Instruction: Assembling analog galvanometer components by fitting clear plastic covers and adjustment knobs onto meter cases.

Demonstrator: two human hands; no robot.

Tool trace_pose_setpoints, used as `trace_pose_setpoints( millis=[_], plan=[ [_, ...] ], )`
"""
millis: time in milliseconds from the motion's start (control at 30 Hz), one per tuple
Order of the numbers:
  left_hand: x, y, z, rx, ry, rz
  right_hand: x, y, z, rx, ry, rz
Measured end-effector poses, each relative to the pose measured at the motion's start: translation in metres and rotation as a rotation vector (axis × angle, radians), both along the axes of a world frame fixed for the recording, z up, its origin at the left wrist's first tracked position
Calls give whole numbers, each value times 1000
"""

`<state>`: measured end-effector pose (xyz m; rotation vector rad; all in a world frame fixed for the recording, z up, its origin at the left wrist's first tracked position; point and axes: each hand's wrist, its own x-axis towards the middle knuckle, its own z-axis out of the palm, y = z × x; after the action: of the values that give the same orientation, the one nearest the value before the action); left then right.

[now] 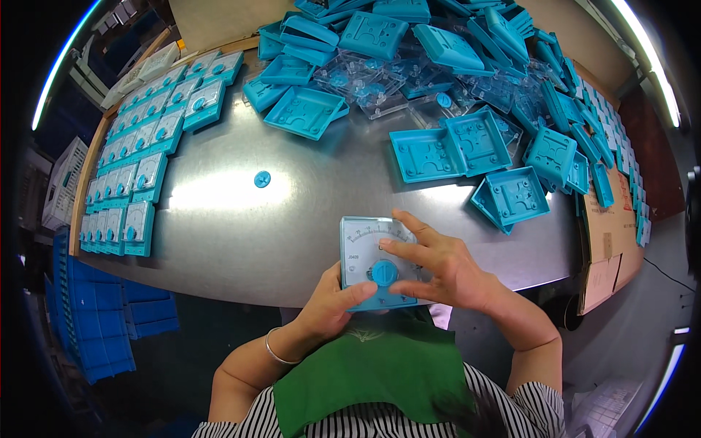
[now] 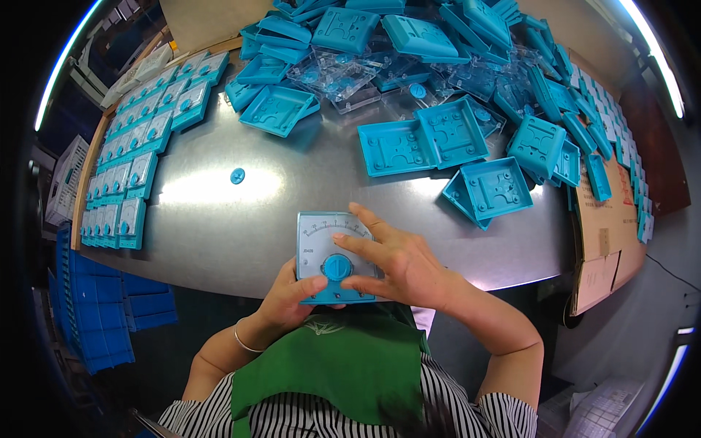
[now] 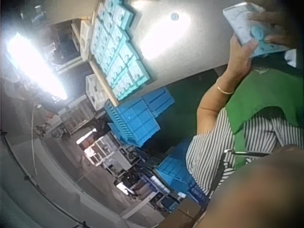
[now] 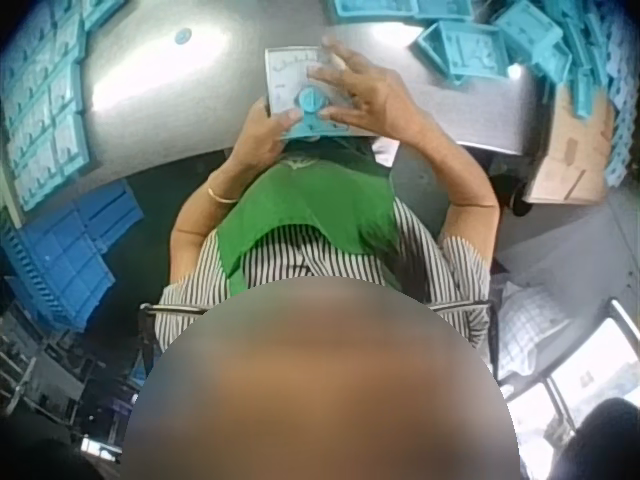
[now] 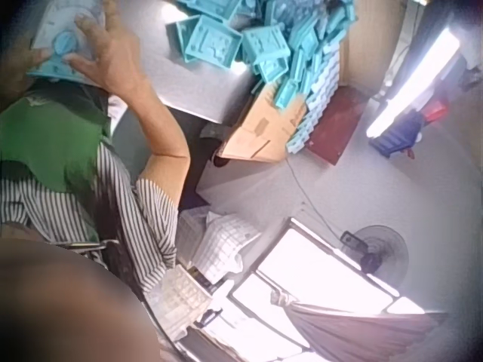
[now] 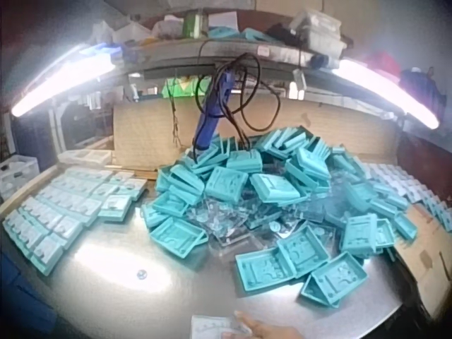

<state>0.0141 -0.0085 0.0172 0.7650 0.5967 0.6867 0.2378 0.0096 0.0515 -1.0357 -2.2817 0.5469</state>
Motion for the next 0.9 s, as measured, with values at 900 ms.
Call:
trace_pose_setpoints(
  millis=[900],
  plan=[
    [2, -7, 14, -155, -75, -34, -26, -56, -55, -526, 799, -119]
  ],
)
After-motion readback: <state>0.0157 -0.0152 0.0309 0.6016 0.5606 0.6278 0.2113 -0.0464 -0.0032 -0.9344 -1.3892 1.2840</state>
